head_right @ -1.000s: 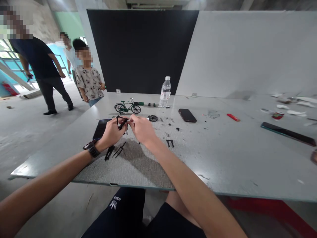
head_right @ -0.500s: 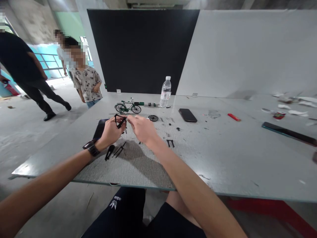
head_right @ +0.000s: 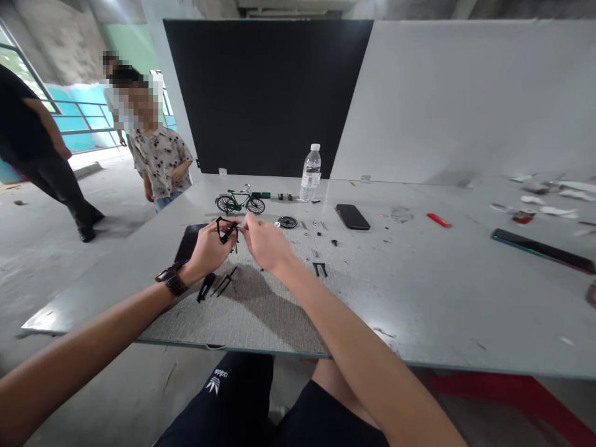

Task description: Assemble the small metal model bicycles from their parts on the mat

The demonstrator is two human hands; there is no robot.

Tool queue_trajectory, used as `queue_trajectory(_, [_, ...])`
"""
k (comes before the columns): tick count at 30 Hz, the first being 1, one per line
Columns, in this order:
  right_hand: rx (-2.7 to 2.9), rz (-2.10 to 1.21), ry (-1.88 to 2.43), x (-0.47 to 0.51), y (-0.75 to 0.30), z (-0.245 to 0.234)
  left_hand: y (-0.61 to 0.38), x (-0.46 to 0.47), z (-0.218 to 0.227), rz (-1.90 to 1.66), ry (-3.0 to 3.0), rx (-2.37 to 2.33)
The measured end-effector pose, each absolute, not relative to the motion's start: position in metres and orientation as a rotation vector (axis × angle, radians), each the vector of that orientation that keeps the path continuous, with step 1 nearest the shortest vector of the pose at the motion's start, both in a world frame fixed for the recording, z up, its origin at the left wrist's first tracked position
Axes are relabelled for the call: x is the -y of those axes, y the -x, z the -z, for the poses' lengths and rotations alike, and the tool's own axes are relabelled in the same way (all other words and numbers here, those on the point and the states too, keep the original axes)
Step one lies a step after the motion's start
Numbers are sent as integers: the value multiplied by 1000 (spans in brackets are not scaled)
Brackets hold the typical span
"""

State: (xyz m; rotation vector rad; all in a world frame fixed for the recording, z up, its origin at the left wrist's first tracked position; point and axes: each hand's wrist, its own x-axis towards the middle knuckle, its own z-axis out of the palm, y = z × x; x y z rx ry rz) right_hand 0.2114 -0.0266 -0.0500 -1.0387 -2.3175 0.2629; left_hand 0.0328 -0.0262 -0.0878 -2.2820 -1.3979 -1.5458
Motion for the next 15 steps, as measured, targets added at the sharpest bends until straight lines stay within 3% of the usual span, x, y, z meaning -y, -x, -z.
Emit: queue_trajectory(15, [1958, -757, 1066, 30, -204, 48, -34, 31, 87, 1463, 2251, 1375])
